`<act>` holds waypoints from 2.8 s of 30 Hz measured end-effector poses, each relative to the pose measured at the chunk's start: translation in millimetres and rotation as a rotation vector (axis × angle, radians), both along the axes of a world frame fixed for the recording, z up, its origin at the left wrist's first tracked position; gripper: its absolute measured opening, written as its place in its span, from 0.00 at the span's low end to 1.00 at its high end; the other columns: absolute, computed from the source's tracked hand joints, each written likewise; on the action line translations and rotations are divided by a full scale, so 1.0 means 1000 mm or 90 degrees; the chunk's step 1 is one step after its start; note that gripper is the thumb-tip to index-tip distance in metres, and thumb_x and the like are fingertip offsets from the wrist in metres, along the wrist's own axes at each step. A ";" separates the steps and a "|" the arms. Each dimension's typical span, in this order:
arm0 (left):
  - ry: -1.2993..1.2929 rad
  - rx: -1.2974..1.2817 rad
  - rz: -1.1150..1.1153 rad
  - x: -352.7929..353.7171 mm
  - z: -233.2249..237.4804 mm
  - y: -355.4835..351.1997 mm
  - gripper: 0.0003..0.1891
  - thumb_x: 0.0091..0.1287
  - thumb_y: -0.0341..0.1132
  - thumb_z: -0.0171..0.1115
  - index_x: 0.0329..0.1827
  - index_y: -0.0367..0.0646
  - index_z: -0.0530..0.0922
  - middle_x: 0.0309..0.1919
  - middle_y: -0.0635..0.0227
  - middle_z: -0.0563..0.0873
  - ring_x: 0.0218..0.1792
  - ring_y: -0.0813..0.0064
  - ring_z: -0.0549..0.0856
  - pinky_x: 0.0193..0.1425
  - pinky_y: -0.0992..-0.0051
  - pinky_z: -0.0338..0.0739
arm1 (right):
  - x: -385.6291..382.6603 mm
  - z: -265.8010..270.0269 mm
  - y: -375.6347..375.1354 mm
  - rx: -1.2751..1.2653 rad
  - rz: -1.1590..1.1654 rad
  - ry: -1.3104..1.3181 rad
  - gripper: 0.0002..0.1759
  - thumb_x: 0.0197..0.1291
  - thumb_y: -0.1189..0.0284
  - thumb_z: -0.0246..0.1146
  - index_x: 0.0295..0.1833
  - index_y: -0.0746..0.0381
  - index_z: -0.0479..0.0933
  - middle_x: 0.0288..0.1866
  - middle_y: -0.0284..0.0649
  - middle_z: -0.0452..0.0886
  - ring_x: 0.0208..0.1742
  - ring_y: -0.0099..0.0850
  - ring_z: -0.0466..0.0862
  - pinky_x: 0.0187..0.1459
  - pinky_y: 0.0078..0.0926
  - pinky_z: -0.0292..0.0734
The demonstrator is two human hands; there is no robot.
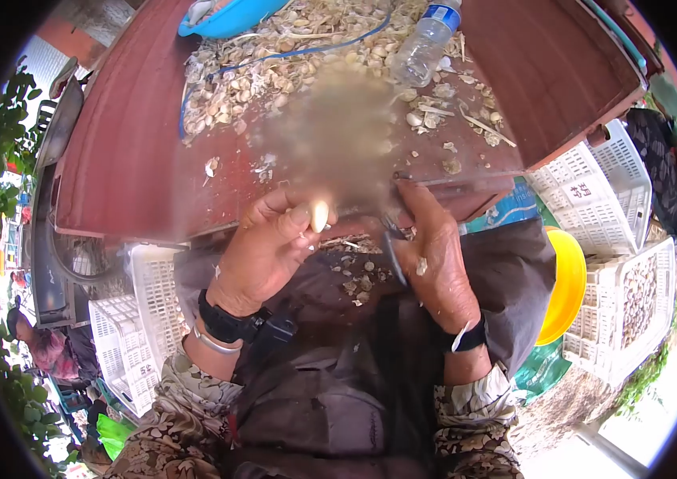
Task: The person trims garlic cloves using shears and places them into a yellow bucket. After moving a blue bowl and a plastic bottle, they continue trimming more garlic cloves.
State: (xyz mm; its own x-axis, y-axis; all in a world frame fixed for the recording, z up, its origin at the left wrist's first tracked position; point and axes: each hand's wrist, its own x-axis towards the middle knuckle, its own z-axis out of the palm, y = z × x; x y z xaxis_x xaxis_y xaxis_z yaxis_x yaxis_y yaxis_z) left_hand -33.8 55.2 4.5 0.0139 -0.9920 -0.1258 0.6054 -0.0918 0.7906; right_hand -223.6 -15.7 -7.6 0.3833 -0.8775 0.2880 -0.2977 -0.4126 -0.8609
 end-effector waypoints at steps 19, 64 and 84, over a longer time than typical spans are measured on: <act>-1.487 0.137 0.542 0.172 -0.001 0.207 0.12 0.64 0.23 0.59 0.50 0.36 0.79 0.44 0.63 0.84 0.44 0.68 0.82 0.51 0.73 0.76 | -0.230 0.022 0.040 -0.046 -0.462 0.377 0.10 0.62 0.70 0.63 0.38 0.66 0.73 0.29 0.31 0.74 0.31 0.21 0.73 0.32 0.22 0.67; 0.148 0.006 0.084 0.082 0.006 -0.053 0.08 0.66 0.24 0.56 0.47 0.34 0.77 0.44 0.63 0.80 0.39 0.78 0.77 0.39 0.81 0.75 | 0.024 -0.004 -0.015 0.381 0.104 -0.193 0.22 0.62 0.57 0.66 0.28 0.62 0.69 0.18 0.29 0.68 0.20 0.18 0.65 0.22 0.21 0.60; -0.491 0.029 0.119 0.103 -0.015 -0.137 0.12 0.63 0.31 0.61 0.48 0.38 0.80 0.35 0.72 0.83 0.35 0.81 0.80 0.42 0.76 0.75 | 0.017 0.013 -0.030 0.427 0.019 -0.115 0.21 0.59 0.57 0.69 0.29 0.65 0.73 0.20 0.28 0.69 0.24 0.15 0.66 0.24 0.19 0.62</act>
